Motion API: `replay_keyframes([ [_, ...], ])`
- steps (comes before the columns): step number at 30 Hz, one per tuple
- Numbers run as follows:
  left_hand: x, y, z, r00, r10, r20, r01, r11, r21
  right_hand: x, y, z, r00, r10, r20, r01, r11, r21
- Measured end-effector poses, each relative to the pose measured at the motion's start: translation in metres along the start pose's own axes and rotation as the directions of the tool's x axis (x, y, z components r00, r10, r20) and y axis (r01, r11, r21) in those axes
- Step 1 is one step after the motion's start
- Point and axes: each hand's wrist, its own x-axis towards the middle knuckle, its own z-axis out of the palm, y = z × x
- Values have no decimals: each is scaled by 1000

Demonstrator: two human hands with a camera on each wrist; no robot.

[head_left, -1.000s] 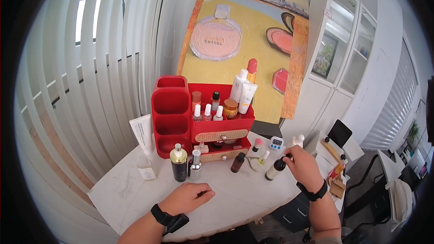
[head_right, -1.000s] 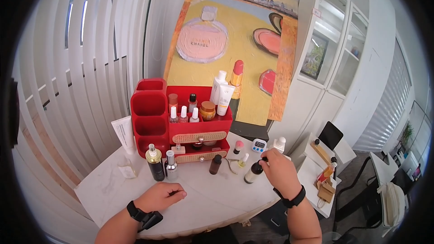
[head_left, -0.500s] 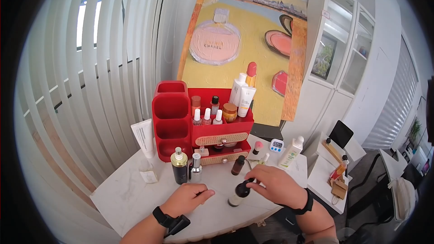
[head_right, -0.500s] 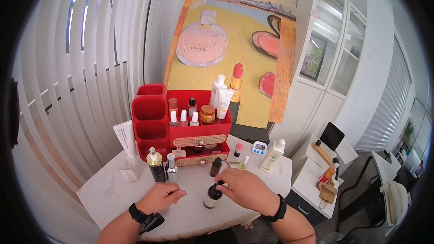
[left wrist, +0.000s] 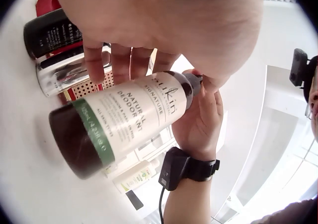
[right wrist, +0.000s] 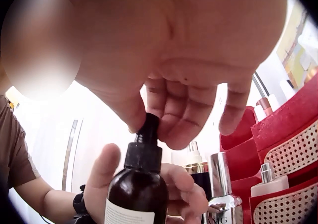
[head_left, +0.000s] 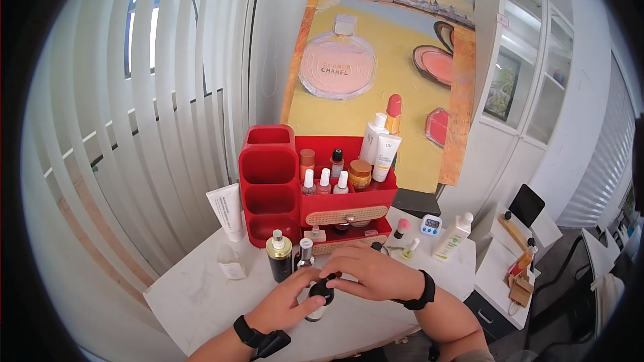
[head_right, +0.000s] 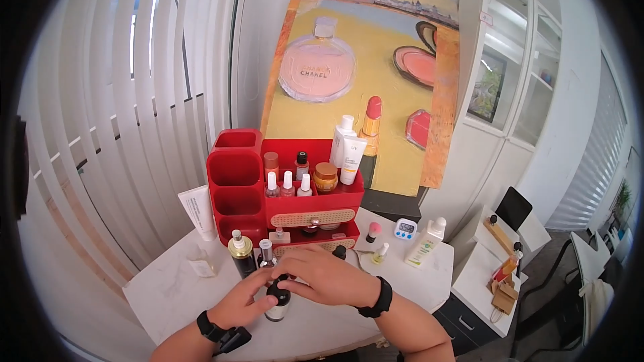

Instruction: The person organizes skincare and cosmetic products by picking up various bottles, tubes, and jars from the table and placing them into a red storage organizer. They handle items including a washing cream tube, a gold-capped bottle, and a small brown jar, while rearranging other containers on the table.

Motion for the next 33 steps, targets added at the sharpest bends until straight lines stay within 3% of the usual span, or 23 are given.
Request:
replay_keyframes([
  [2,-1,-1,0,999,-22,27,23,1000,-13,0,11,3,1000,6,-29,0,981,193],
  [5,-1,5,-2,994,-97,43,97,995,6,-7,24,11,994,11,-109,19,962,272],
  [10,5,20,-1,928,-363,84,363,932,8,-15,37,22,978,11,-206,61,938,341],
  [11,5,18,0,926,-367,88,367,930,8,-16,39,25,968,-3,-253,97,929,357],
  [13,3,11,0,964,-250,94,244,967,73,-18,40,29,967,8,-254,93,918,385],
  [17,6,18,-1,938,-330,105,325,944,62,-24,45,36,969,0,-248,91,930,356],
  [19,6,15,0,949,-300,103,287,950,120,-28,47,40,968,14,-252,81,927,366],
  [33,4,10,2,947,-315,67,310,948,75,-31,51,48,950,51,-307,86,905,416],
])
